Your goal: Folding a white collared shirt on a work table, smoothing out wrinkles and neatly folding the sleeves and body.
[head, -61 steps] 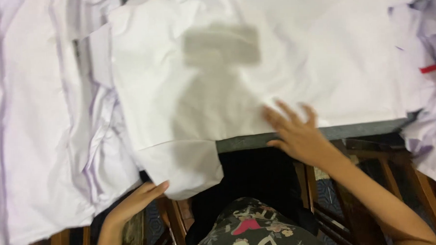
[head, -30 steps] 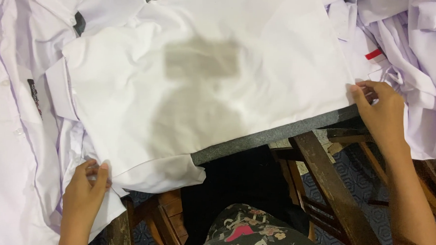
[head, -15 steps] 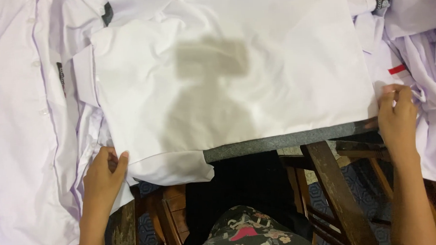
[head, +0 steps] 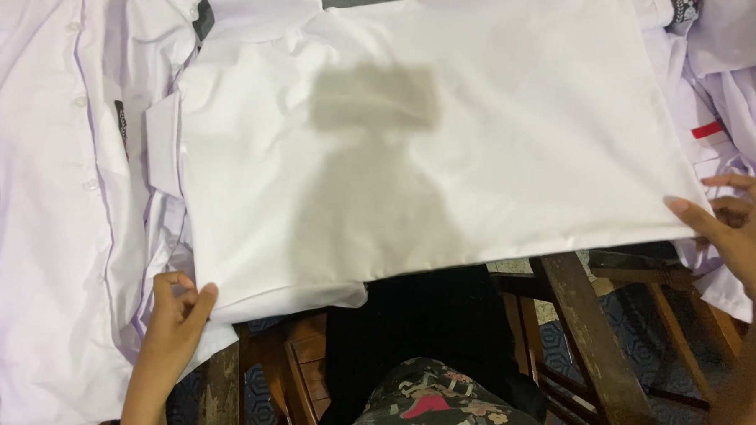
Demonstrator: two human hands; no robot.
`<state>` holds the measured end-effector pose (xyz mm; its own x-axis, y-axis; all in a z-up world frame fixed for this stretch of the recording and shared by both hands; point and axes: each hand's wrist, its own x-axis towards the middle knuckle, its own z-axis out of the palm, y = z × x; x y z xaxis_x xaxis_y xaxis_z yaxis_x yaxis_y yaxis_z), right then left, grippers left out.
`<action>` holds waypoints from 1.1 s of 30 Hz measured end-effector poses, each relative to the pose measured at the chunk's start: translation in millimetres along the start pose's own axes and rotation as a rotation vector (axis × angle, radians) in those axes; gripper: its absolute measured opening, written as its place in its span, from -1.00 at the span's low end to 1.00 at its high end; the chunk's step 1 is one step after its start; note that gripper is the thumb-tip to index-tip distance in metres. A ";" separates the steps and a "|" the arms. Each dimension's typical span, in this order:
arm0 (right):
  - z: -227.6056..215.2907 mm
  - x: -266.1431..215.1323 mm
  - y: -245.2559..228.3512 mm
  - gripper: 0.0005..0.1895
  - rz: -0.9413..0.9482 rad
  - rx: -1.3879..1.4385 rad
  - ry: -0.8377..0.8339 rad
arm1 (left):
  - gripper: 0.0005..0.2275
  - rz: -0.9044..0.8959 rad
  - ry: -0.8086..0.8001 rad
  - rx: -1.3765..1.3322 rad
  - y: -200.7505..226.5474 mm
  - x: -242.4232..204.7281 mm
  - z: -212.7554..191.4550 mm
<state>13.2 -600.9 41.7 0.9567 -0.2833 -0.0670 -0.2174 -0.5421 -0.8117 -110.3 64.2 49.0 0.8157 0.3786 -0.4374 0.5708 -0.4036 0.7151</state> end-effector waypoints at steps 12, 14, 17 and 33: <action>102.7 12.2 -74.0 -0.66 -0.652 -0.024 -0.210 | -0.51 0.497 0.029 0.477 83.8 -0.6 30.5; 150.7 17.3 -108.7 -0.56 -0.901 0.123 -0.414 | -0.71 0.939 0.043 0.466 83.8 32.4 58.9; 222.4 28.3 -159.9 -0.87 -0.980 -0.096 -0.337 | -0.74 1.023 0.138 0.618 106.5 71.1 98.3; 276.7 86.1 -170.3 -0.83 -1.096 -0.608 -0.426 | -0.86 0.979 0.171 0.753 110.2 154.9 158.3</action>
<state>186.2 -314.0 13.7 0.6524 0.7346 0.1862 0.7577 -0.6269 -0.1814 93.8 -53.5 -26.3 0.9377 -0.2696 0.2193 -0.3114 -0.9320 0.1856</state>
